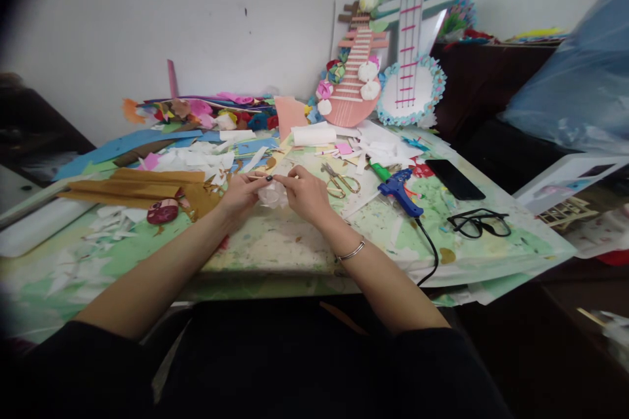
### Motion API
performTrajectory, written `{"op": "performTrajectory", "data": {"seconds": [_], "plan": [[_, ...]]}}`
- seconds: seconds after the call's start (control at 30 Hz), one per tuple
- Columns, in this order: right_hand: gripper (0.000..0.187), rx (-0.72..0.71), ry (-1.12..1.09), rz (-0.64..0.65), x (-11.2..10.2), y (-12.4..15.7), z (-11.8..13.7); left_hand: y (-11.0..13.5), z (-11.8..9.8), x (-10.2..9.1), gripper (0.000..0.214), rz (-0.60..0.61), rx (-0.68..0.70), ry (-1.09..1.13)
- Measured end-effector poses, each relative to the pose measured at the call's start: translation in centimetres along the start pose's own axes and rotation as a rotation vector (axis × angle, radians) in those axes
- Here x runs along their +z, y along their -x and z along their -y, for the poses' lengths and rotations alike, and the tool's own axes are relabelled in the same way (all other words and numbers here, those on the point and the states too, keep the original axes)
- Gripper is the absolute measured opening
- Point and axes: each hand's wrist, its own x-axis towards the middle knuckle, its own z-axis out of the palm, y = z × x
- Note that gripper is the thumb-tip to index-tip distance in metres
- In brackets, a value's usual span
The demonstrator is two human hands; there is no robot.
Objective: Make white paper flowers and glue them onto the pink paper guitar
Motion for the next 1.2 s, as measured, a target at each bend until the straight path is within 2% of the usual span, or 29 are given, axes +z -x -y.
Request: {"op": "performTrajectory", "data": {"seconds": [0.23, 0.4, 0.47, 0.57, 0.77, 0.9, 1.2], "plan": [[0.036, 0.031, -0.02, -0.012, -0.4, -0.3, -0.3, -0.2, 0.3, -0.2, 0.04, -0.051, 0.014, -0.002], [0.034, 0.127, 0.014, -0.123, -1.5, -0.8, -1.6, -0.3, 0.1, -0.4, 0.038, -0.108, 0.026, 0.008], [0.031, 0.212, 0.007, -0.141, -2.1, -1.1, -2.5, -0.3, 0.0, -0.5, 0.039, -0.127, 0.028, 0.013], [0.028, 0.348, -0.077, -0.059, -3.0, -1.3, -4.2, -0.4, -0.1, -0.6, 0.04, -0.15, 0.027, 0.017], [0.035, 0.424, -0.276, 0.105, -3.4, -1.2, -6.5, -0.8, 0.0, -0.8, 0.037, -0.185, -0.011, 0.001], [0.036, 0.446, -0.399, 0.094, -3.0, -1.1, -7.1, -0.9, 0.0, -1.0, 0.031, -0.151, -0.065, -0.029], [0.038, 0.455, -0.505, -0.046, -2.3, -1.3, -7.9, -0.6, -0.1, -1.1, 0.03, -0.068, -0.131, -0.069]]}}
